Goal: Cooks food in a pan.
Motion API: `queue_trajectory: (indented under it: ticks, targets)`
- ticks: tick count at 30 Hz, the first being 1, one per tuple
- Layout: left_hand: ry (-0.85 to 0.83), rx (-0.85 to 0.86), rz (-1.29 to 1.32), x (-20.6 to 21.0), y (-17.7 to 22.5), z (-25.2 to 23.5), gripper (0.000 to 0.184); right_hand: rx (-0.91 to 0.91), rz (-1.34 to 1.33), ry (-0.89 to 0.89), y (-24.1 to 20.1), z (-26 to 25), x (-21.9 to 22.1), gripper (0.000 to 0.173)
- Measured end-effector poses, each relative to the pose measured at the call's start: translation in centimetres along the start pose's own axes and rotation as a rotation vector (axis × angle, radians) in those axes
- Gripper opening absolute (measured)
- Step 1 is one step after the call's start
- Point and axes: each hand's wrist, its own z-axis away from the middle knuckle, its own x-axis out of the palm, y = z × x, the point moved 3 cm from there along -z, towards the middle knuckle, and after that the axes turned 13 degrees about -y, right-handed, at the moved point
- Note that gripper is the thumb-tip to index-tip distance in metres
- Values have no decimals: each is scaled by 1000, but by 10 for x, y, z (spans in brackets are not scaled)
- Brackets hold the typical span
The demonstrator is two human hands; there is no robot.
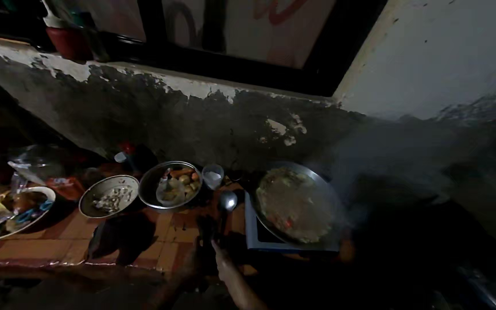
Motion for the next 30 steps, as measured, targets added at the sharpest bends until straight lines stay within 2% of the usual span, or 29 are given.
queue_trajectory:
  ticks: [2,4,5,8,11,14,16,19,22,25,27,29,30]
  targets:
    - [-53,51,163,-4,-12,7,64,21,-21,24,5,-13,11,45]
    - [-98,122,424,-7,-19,11,33,23,-8,26,5,-16,17,40]
    - [-147,129,531,-9,-19,15,26,40,-6,31,4,-15,18,39]
    - [-202,161,626,-16,-28,22,29,44,-49,63,-1,-8,22,36]
    - [-73,164,645,-23,-42,32,22,-11,-142,42,-2,2,22,33]
    - [102,93,687,-30,-42,56,22,-83,-100,-76,-6,26,17,35]
    - [106,48,664,-37,-44,72,28,-134,0,-197,-19,51,7,30]
    - [101,79,554,-45,-45,97,35,-317,298,-274,-65,98,-44,33]
    - [128,185,413,-55,-44,108,35,-439,684,-27,-138,152,-136,39]
    - [219,260,131,-49,5,129,36,-386,1108,278,-204,178,-234,44]
    - [300,184,-82,-35,53,142,34,-315,1277,402,-226,170,-288,45]
    - [387,92,-226,-14,103,149,30,-186,1466,498,-241,154,-320,43]
    - [425,113,-340,-10,112,147,27,-114,1543,515,-247,144,-329,43]
